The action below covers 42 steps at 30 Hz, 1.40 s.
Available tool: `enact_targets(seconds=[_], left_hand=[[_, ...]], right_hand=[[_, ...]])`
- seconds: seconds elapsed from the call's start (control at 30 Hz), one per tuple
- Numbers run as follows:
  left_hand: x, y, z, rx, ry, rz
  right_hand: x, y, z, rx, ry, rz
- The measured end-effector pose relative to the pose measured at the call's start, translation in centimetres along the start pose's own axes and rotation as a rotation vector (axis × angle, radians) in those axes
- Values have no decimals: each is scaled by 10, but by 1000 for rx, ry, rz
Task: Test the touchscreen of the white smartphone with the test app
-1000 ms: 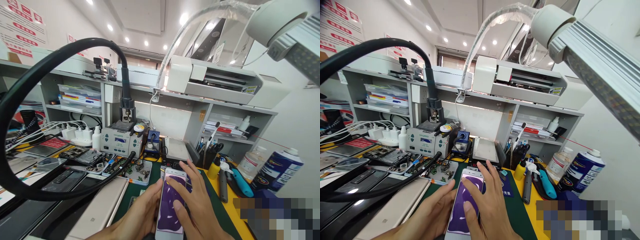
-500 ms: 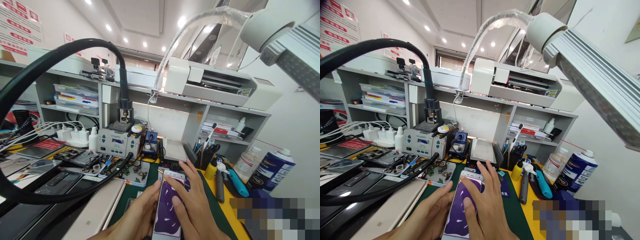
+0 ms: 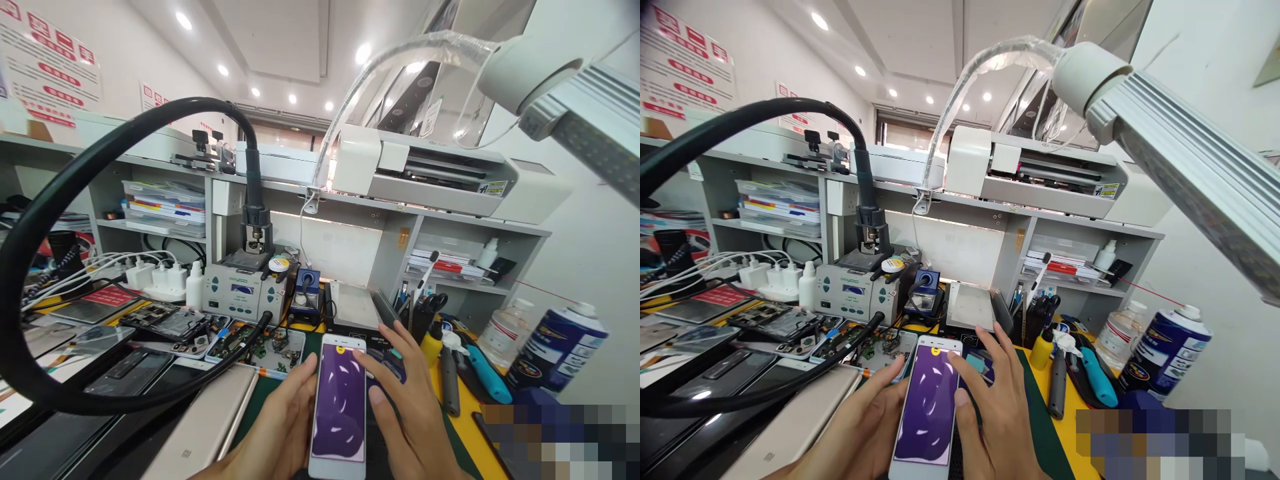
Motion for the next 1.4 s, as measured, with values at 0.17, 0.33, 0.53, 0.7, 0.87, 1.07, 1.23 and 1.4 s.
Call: enact_targets(seconds=[0.17, 0.33, 0.53, 0.7, 0.87, 1.07, 1.23, 1.4], left_hand=[[9, 2, 2, -11, 22, -35], [15, 6, 6, -35, 9, -43], [10, 6, 3, -55, 5, -27], [3, 2, -5, -74, 11, -73], [4, 1, -11, -111, -7, -84], [10, -1, -20, -143, -27, -144], [11, 0, -27, -168, -6, -159], [12, 0, -32, -190, 1, -166]], right_hand=[[0, 1, -5, 0, -7, -19], [3, 2, -4, -34, -8, -12], [3, 3, -4, -49, -3, 0], [4, 3, 0, -4, 17, -15], [2, -1, 7, 53, 35, 11], [3, -3, 14, 134, 72, 32], [3, -4, 17, 179, 104, 19], [2, -5, 20, 223, 115, 42]])
Point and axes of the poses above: each hand's wrist, its own y-axis towards the middle knuckle, its own x-axis out of the back of the hand, z = x × y, the point moved 6 cm from there along y, towards the middle knuckle, and after that the axes turned 10 degrees about -x, right-handed, at the moved point
